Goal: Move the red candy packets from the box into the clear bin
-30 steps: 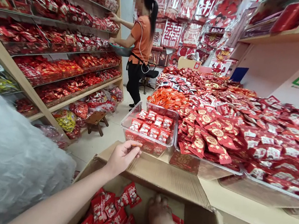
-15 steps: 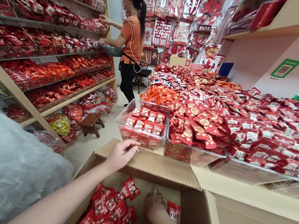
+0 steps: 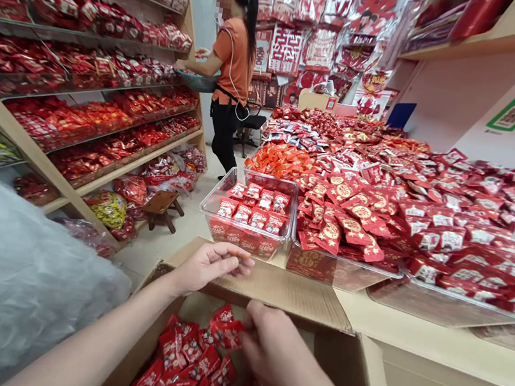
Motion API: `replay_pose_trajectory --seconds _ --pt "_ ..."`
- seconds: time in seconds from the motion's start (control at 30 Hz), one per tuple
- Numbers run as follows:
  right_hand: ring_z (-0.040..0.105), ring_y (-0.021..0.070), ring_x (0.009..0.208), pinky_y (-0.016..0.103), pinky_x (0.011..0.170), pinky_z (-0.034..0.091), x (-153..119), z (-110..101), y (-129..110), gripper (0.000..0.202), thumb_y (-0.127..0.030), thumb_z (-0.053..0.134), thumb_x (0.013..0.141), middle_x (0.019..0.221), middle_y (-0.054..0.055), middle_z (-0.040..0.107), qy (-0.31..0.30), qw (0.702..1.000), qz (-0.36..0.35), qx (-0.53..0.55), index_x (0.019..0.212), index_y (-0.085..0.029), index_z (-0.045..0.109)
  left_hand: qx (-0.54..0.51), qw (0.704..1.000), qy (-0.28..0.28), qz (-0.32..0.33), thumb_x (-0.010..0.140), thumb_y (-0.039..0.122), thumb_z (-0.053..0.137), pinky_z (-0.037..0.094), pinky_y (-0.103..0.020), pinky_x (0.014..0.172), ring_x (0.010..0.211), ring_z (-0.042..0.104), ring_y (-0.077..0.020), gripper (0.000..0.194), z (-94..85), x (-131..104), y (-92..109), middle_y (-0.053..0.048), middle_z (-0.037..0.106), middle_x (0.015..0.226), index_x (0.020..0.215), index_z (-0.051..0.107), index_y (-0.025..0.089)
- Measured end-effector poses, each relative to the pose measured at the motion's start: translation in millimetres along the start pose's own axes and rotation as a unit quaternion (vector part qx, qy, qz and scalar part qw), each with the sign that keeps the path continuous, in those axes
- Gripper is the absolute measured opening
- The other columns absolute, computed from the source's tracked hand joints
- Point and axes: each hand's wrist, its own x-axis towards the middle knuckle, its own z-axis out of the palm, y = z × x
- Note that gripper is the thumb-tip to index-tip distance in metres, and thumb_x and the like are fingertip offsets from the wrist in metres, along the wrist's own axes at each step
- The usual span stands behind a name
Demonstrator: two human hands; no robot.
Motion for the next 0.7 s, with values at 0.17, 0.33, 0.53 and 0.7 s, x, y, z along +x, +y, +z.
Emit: replay_pose_trajectory --seconds 0.17,0.33,0.53,0.7 --pt "0.048 0.0092 0.052 0.021 0.048 0.04 12 -23 3 0.02 -0.035 0.049 0.077 0.059 -0.004 0.047 0.111 0.929 0.011 0.353 0.071 -0.019 0.04 -0.087 0.992 -0.022 -0.087 0.067 0.041 0.063 0.049 -0.026 0.064 0.072 0.06 -0.0146 0.044 11.5 -3 14 -0.008 0.063 0.09 0.1 0.056 0.014" --pt "0.05 0.0093 0.055 0.022 0.052 0.044 31 -7 11 0.025 -0.037 0.059 0.07 0.065 -0.002 0.053 0.148 0.877 0.012 0.457 0.077 -0.017 0.046 -0.074 0.986 0.124 -0.08 0.065 0.028 0.067 0.045 -0.018 0.05 0.053 0.055 -0.0069 0.032 18.9 4 2 0.0 0.063 0.069 0.091 0.058 0.013" --pt "0.05 0.0092 0.05 0.021 0.048 0.043 26 -11 8 0.024 -0.037 0.059 0.071 0.056 -0.001 0.054 0.226 0.878 -0.008 0.422 0.068 -0.015 0.051 -0.176 0.971 0.153 -0.059 0.064 0.026 0.069 0.048 -0.023 0.061 0.063 0.06 -0.0105 0.03 25.6 5 0 -0.002 0.066 0.075 0.089 0.058 0.014" --pt "0.055 0.0112 0.055 0.022 0.051 0.045 17 -11 5 0.013 -0.031 0.054 0.076 0.062 0.0 0.057 0.282 0.903 -0.043 0.32 0.075 -0.017 0.053 -0.234 0.963 0.122 -0.056 0.069 0.028 0.065 0.049 -0.026 0.07 0.076 0.062 -0.0145 0.031 32.0 2 6 -0.005 0.067 0.086 0.096 0.056 0.017"
